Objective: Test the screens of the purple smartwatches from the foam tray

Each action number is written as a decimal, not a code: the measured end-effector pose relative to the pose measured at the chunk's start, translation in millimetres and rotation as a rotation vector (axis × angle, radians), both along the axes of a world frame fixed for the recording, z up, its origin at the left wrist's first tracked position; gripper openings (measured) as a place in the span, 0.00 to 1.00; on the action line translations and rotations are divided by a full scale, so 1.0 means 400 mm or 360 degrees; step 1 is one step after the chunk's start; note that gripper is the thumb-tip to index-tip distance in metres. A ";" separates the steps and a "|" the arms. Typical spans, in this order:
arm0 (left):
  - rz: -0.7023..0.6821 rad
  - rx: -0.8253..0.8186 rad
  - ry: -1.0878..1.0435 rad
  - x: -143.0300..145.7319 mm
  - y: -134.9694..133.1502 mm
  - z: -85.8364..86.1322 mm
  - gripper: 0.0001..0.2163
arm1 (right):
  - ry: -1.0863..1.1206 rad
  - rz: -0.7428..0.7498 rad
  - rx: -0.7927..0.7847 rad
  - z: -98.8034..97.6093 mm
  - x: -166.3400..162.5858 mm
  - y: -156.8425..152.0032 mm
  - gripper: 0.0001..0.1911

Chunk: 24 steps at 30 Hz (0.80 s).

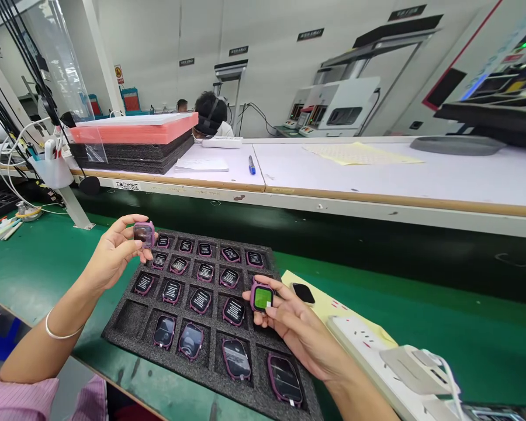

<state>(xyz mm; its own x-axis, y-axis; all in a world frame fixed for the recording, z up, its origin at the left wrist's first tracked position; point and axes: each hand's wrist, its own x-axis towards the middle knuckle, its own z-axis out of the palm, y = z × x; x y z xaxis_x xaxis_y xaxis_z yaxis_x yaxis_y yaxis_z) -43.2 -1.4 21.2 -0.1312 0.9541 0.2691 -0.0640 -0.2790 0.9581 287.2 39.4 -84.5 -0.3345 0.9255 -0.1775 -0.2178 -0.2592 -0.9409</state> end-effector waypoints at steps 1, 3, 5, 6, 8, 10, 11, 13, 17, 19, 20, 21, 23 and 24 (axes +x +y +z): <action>-0.0001 -0.0003 -0.0009 -0.001 0.000 0.001 0.22 | -0.0001 -0.0002 0.0003 0.000 0.000 0.001 0.31; 0.0003 -0.0007 -0.0021 -0.003 -0.001 0.004 0.21 | -0.0013 0.0031 -0.0004 -0.003 0.002 0.006 0.33; 0.0010 -0.0009 -0.0028 -0.003 0.000 0.005 0.20 | -0.0018 0.0064 -0.0018 -0.009 0.007 0.013 0.36; 0.0012 -0.0007 -0.0030 -0.003 0.001 0.006 0.20 | -0.0016 0.0067 -0.0027 -0.012 0.009 0.015 0.38; 0.0020 0.0005 -0.0030 -0.003 0.004 0.005 0.19 | -0.0008 0.0066 -0.0054 -0.014 0.012 0.019 0.40; 0.0027 0.0017 -0.0021 -0.003 0.007 0.002 0.19 | 0.0001 0.0067 -0.0079 -0.013 0.012 0.019 0.41; 0.0029 0.0020 -0.0014 -0.004 0.008 0.000 0.19 | 0.0002 0.0071 -0.0091 -0.011 0.012 0.018 0.42; 0.0029 0.0014 -0.0007 -0.006 0.009 -0.004 0.19 | 0.0001 0.0072 -0.0102 -0.008 0.011 0.016 0.43; 0.0021 0.0011 0.0001 -0.009 0.007 0.002 0.21 | 0.0008 0.0068 -0.0103 -0.005 0.008 0.014 0.43; 0.0007 0.0037 0.0003 -0.009 0.012 0.019 0.23 | 0.0012 0.0068 -0.0101 -0.003 0.006 0.013 0.43; -0.0005 0.0062 0.0003 -0.009 0.018 0.032 0.24 | 0.0012 0.0073 -0.0100 -0.001 0.004 0.013 0.43; -0.0019 0.0099 0.0002 -0.008 0.025 0.048 0.24 | 0.0011 0.0079 -0.0099 0.000 0.003 0.013 0.42; -0.0058 0.0204 0.0009 -0.004 0.046 0.087 0.26 | 0.0020 0.0092 -0.0095 0.003 0.001 0.012 0.42; -0.0076 0.0267 0.0021 -0.001 0.059 0.108 0.26 | 0.0030 0.0095 -0.0093 0.003 0.001 0.012 0.42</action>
<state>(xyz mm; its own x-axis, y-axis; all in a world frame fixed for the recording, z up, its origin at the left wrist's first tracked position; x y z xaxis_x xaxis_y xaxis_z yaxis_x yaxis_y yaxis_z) -43.8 22.2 64.6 -0.0822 0.9007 0.4265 -0.0686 -0.4320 0.8992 287.5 44.0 -83.2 -0.3926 0.8920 -0.2241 -0.2178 -0.3269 -0.9196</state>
